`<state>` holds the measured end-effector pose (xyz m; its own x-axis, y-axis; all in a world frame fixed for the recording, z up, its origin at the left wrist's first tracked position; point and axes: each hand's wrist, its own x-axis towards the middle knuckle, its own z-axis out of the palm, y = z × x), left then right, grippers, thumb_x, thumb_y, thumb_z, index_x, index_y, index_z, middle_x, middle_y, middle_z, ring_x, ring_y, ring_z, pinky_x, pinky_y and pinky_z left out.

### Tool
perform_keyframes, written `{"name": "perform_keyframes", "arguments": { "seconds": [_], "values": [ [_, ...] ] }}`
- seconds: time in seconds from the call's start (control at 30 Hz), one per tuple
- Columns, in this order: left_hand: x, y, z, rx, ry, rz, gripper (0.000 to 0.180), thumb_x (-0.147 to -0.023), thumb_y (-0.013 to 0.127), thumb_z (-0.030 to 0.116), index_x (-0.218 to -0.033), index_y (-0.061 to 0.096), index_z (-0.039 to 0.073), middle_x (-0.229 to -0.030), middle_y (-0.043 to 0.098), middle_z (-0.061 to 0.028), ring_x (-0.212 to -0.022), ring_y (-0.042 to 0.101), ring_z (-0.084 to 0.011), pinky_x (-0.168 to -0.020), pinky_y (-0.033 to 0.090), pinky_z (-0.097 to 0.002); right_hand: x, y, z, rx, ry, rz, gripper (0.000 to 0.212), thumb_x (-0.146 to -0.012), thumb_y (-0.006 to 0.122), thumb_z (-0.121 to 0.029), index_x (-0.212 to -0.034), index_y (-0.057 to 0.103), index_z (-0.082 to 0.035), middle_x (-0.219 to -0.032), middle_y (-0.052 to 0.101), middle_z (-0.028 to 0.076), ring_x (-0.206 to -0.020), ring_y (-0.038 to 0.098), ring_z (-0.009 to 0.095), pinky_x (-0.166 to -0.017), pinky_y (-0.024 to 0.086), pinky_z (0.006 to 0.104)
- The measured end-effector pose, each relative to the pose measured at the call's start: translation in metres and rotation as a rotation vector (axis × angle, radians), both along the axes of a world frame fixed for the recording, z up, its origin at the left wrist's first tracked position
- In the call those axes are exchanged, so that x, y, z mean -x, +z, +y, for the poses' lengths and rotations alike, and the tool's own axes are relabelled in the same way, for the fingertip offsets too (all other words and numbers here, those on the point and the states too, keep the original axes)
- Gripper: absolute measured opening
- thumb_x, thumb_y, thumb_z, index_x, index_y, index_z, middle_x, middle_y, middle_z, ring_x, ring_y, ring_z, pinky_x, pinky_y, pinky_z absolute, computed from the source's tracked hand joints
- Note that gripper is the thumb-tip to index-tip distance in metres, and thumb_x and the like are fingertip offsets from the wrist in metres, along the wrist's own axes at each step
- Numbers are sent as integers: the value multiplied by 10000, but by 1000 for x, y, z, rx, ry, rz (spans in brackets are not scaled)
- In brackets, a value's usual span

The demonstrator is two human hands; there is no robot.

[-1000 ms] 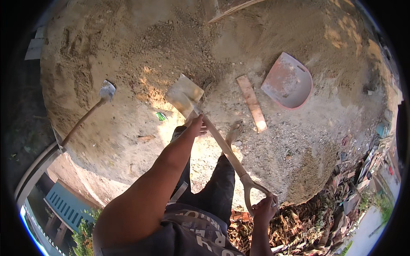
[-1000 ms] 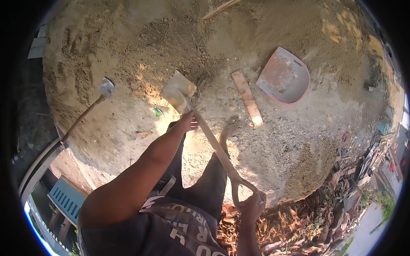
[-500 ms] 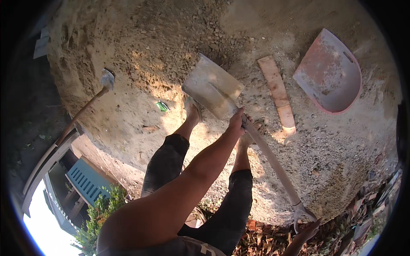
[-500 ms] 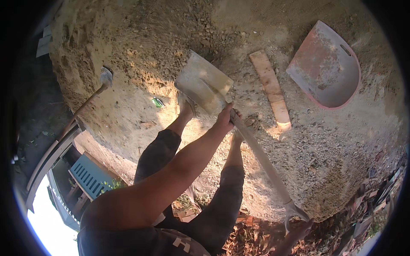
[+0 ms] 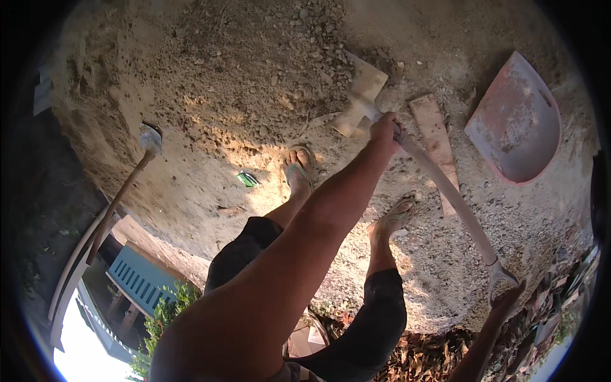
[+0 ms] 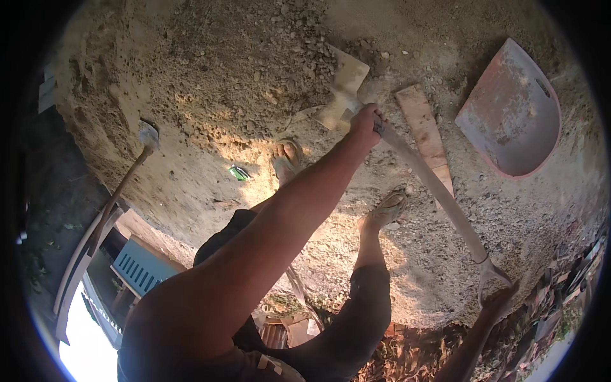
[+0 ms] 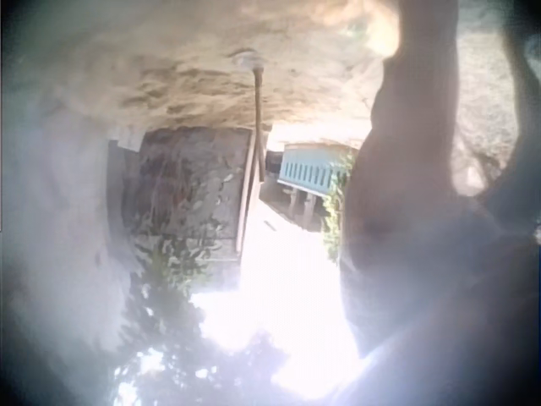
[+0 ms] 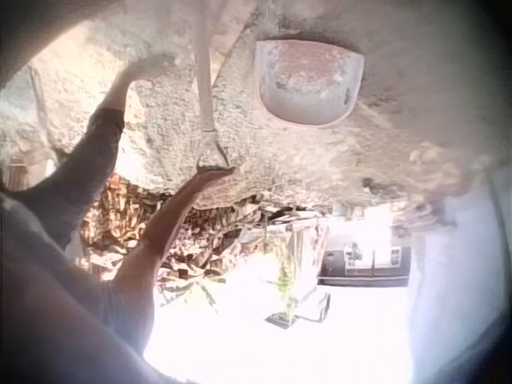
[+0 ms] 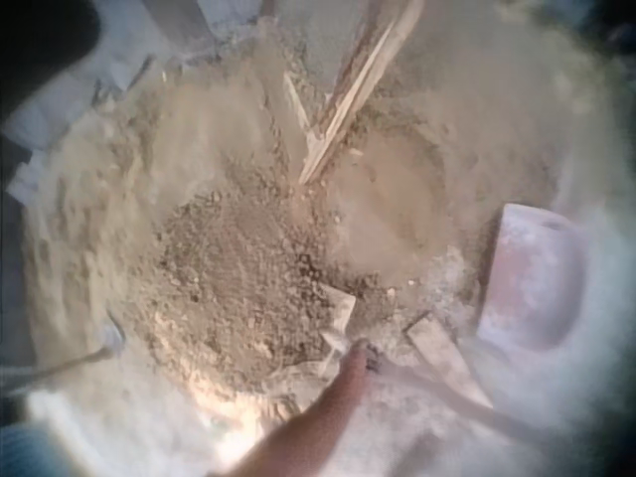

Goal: The person uses a hoe to gather sand and rocks into a handheld basin, then pours the contents onto a wooden-framed sieve to filter the material.

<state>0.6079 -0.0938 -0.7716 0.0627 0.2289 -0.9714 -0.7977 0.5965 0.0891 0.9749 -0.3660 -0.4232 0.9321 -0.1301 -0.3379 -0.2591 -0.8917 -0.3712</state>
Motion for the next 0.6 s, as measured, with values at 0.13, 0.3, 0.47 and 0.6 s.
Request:
{"name": "perform_keyframes", "arguments": {
  "seconds": [0.13, 0.3, 0.47, 0.6],
  "values": [
    [37, 2, 70, -92, 61, -79, 159, -891, 566, 117, -788, 451, 80, -674, 442, -48, -613, 466, -203, -638, 433, -398, 24, -50, 72, -131, -36, 76, 602, -825, 588, -662, -561, 346, -178, -460, 291, -37, -357, 295, 95, -342, 251, 257],
    [31, -6, 71, -34, 109, -238, 128, -889, 602, 141, -850, 488, 98, -703, 452, -47, -615, 461, -206, -634, 440, -405, -33, -83, 24, -114, 27, 83, 584, -822, 612, -639, -578, 372, -165, -471, 329, -37, -357, 326, 94, -337, 266, 267],
    [73, -13, 57, -59, -11, -31, 161, -878, 627, 144, -806, 485, 120, -681, 454, -21, -602, 467, -195, -622, 454, -409, -1, -126, 8, -216, 5, 180, 574, -857, 593, -606, -596, 385, -140, -468, 324, -27, -354, 327, 105, -336, 261, 280],
    [121, 24, 11, 4, -57, 105, 201, -875, 613, 176, -739, 470, 138, -623, 431, 6, -563, 455, -183, -604, 436, -387, 47, -96, -49, -166, -32, 353, 571, -861, 569, -621, -618, 399, -134, -465, 332, -21, -345, 338, 115, -319, 286, 295]
  ]
}}
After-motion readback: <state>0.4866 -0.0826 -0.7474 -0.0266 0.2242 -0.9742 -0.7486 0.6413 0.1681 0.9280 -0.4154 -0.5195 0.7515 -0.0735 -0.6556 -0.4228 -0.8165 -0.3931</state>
